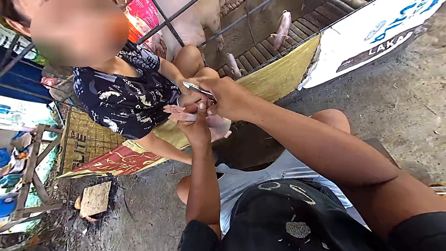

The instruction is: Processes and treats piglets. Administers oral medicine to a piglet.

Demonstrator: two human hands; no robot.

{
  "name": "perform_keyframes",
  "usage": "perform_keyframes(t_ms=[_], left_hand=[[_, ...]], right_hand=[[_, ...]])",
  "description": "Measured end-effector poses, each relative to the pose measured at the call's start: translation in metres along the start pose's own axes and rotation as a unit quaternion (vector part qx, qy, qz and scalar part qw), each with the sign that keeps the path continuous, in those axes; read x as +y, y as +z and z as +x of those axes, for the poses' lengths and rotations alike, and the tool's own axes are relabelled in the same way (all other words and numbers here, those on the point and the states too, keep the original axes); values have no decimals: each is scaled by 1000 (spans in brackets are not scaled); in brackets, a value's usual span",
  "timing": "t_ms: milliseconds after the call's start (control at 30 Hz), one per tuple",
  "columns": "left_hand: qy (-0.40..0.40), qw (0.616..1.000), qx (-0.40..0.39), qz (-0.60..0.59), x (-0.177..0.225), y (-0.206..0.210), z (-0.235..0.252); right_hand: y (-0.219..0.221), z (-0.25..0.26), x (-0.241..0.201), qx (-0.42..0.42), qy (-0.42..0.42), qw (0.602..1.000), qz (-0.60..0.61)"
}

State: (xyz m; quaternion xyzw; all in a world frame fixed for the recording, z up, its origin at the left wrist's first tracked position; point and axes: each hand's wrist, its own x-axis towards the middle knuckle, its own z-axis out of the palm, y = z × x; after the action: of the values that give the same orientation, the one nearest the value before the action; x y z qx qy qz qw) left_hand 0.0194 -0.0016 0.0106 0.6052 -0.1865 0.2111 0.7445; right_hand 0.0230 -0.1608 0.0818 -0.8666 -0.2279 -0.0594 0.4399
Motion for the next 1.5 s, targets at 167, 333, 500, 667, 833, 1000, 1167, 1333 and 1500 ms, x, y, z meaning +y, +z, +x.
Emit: perform_keyframes(t_ms=[167,333,500,667,833,1000,1167,1333,1500], left_hand=[[-8,1000,-21,-8,-1,8,5],[-24,1000,-6,-4,-5,8,5],[-146,986,47,62,-9,-8,-8],[-220,974,-5,54,-43,-32,-21],[-360,921,-121,-84,-41,-9,-43],[-367,883,-245,-159,-69,-14,-42],[-358,834,-414,-62,-117,-44,-58],[-378,839,-391,28,-87,-22,-36],[-433,704,-561,52,-60,11,-20]], right_hand=[[2,3,4,19,13,1000,-10],[-38,-43,17,124,64,990,-3],[-85,-179,67,227,290,924,-98],[-29,-326,157,123,580,794,-135],[51,-376,205,30,706,706,-53],[80,-397,240,25,742,669,-44],[96,-418,252,39,756,650,-71],[83,-414,235,46,724,684,-80],[18,-457,139,308,529,769,-186]])
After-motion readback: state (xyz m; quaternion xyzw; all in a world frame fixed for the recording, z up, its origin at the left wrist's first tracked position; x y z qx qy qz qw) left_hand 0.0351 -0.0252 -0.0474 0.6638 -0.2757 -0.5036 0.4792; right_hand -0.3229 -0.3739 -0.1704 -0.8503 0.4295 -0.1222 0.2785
